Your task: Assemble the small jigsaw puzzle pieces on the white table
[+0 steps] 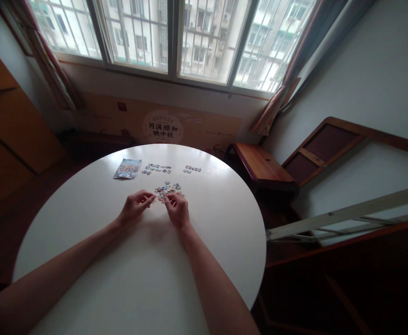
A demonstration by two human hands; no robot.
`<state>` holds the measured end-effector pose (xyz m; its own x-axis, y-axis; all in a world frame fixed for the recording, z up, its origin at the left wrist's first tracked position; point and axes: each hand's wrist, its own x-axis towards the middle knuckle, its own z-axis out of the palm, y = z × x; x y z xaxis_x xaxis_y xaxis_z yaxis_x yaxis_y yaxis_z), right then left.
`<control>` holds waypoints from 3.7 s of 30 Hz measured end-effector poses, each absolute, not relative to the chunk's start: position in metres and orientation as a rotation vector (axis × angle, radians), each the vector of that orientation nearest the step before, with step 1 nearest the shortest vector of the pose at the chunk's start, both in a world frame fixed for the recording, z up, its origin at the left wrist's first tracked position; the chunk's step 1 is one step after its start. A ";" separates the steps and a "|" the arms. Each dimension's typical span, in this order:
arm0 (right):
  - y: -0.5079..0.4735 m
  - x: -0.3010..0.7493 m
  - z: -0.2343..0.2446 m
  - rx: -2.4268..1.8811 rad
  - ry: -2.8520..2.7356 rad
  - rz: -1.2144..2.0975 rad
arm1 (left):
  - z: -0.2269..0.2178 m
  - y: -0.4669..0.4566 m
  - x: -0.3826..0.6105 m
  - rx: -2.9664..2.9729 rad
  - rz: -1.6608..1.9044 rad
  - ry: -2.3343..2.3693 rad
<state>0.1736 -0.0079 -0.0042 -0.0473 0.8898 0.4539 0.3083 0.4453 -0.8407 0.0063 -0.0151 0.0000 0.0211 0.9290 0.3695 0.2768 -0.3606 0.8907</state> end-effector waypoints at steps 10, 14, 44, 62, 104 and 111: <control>-0.007 0.174 -0.004 -1.082 -1.577 0.646 | 0.000 -0.019 0.011 1.648 1.409 1.268; -0.007 0.175 -0.004 -1.108 -1.527 0.647 | 0.005 -0.024 0.015 1.700 1.337 1.248; -0.005 0.175 -0.007 -1.093 -1.487 0.657 | 0.004 -0.027 0.016 1.952 1.373 1.247; -0.013 0.174 0.001 -1.013 -1.568 0.595 | 0.004 -0.024 0.013 1.838 1.503 1.265; -0.021 0.163 0.002 -0.933 -1.644 0.634 | 0.008 -0.029 0.013 1.941 1.589 1.290; -0.023 0.162 0.001 -0.924 -1.695 0.680 | 0.008 -0.028 0.013 1.956 1.583 1.300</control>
